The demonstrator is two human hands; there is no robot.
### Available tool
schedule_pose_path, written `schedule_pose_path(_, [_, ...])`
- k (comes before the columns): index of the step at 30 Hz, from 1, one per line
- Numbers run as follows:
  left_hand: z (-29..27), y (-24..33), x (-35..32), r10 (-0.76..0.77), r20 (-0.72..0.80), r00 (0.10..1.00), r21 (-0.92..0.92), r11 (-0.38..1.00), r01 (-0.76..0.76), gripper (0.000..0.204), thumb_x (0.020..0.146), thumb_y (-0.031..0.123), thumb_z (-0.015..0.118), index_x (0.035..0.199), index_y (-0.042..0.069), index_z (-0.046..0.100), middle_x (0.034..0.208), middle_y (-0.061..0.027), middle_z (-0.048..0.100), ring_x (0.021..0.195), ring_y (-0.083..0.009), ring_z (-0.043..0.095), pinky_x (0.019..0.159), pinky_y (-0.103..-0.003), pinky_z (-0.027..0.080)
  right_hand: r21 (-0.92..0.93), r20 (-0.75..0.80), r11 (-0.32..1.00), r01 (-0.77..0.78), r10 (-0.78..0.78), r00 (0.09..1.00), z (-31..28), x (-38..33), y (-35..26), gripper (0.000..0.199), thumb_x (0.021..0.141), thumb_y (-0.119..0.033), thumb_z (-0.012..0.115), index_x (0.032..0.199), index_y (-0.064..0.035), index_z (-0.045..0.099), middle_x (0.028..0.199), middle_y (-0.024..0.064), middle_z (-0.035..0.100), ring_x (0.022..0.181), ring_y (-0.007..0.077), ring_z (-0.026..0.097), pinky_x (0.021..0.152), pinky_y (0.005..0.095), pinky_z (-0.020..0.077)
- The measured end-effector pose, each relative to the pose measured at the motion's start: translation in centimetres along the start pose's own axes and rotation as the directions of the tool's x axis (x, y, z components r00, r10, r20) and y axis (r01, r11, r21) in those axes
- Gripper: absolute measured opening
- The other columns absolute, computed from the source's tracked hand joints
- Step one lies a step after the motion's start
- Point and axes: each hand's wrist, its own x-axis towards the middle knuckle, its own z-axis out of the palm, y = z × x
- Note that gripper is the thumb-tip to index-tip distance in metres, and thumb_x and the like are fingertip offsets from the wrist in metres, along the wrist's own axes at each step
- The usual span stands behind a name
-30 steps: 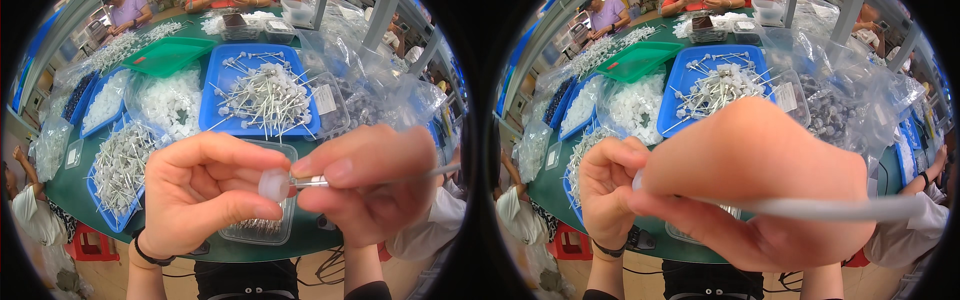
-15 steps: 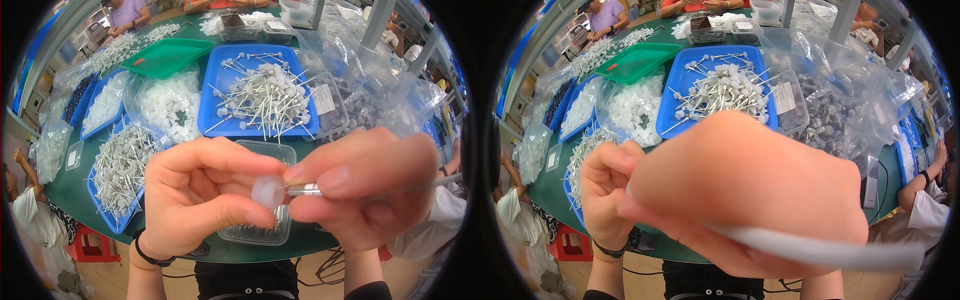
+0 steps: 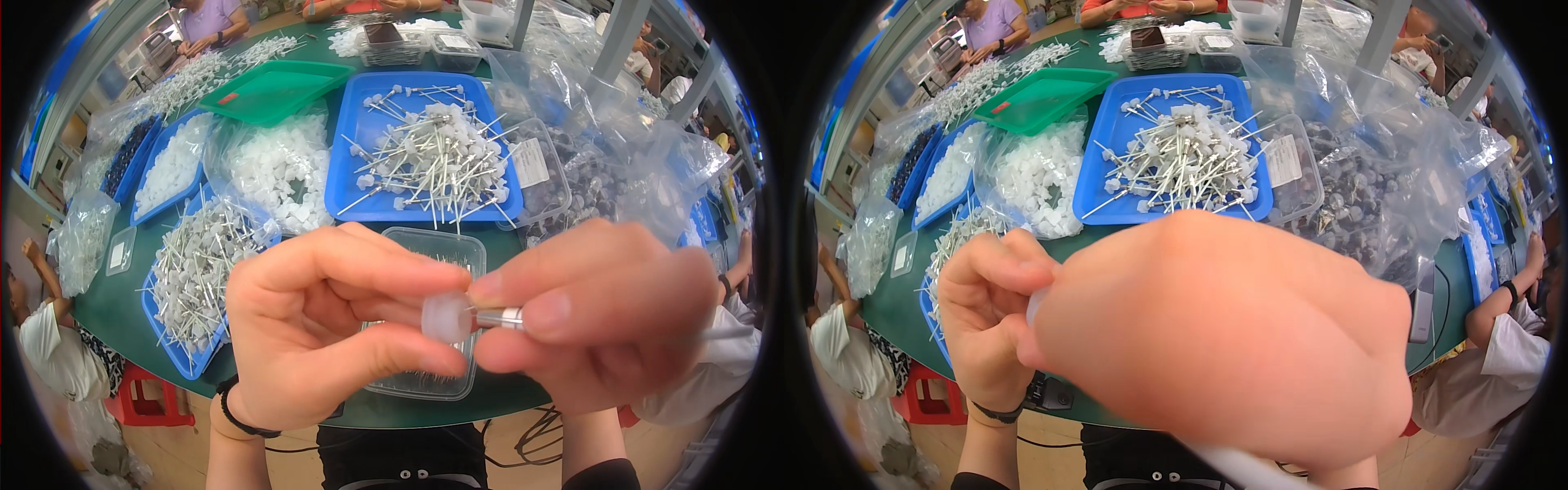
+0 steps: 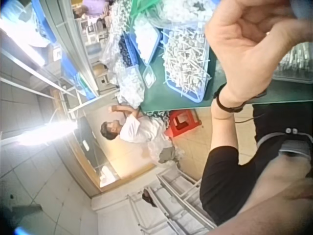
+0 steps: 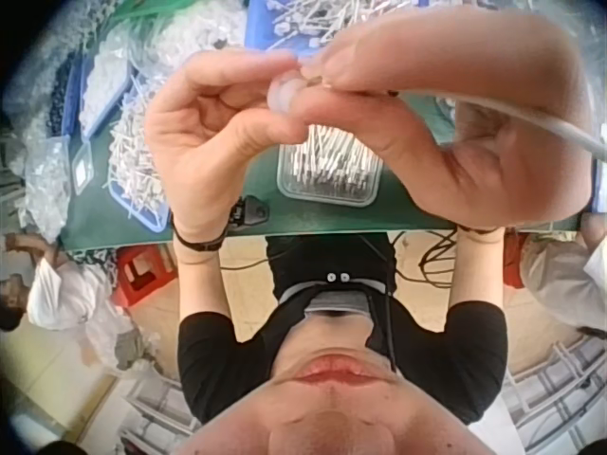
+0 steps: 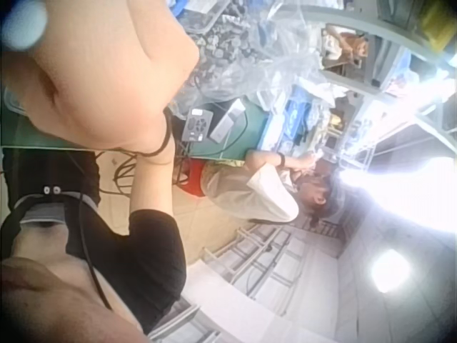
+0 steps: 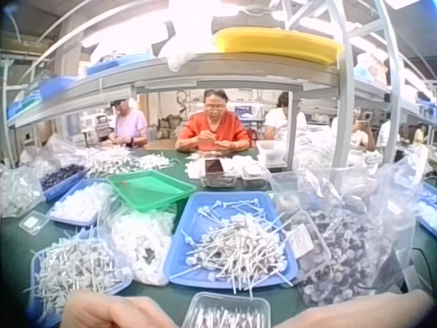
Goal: Assembling small plastic components with metal rods at a factory workstation.
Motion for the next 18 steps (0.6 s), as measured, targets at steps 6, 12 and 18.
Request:
schedule_pose_path(6, [-0.1, -0.4, -0.3, 0.078, -0.012, 0.997, 0.029, 0.997, -0.077, 0.025, 0.061, 0.0, 0.066, 0.079, 0.001, 0.048, 0.075, -0.0095, 0.051, 0.068, -0.0147, 0.055, 0.061, -0.023, 0.045, 0.138, -0.049, 0.99, -0.038, 0.046, 0.998, 0.4, -0.4, 0.6, 0.033, 0.064, -0.007, 0.069, 0.086, -0.004, 0.043, 0.074, 0.016, 0.057, 0.06, 0.018, 0.057, 0.051, 0.0215, 0.0471])
schedule_pose_path(12, [-0.6, -0.5, -0.5, 0.266, 0.106, 0.958, 0.111, 0.954, -0.277, 0.024, 0.064, 0.0, 0.067, 0.077, 0.003, 0.047, 0.077, -0.011, 0.05, 0.063, -0.0176, 0.056, 0.056, -0.026, 0.05, 0.136, -0.105, 0.989, -0.057, 0.071, 0.992, 0.9, -0.1, -2.0, 0.032, 0.065, -0.004, 0.066, 0.088, -0.0039, 0.044, 0.078, 0.0168, 0.055, 0.066, 0.0214, 0.057, 0.056, 0.0262, 0.049])
schedule_pose_path(18, [-0.9, 0.1, -0.4, 0.33, 0.239, 0.913, 0.098, 0.928, -0.36, 0.02, 0.066, -0.001, 0.064, 0.075, 0.003, 0.046, 0.078, -0.0125, 0.049, 0.058, -0.0237, 0.056, 0.049, -0.031, 0.053, -0.277, -0.237, 0.954, 0.118, -0.187, 0.953, 3.2, -0.4, -2.6, 0.026, 0.074, -0.011, 0.059, 0.095, -0.0043, 0.045, 0.086, 0.011, 0.054, 0.068, 0.0183, 0.057, 0.055, 0.024, 0.0493])
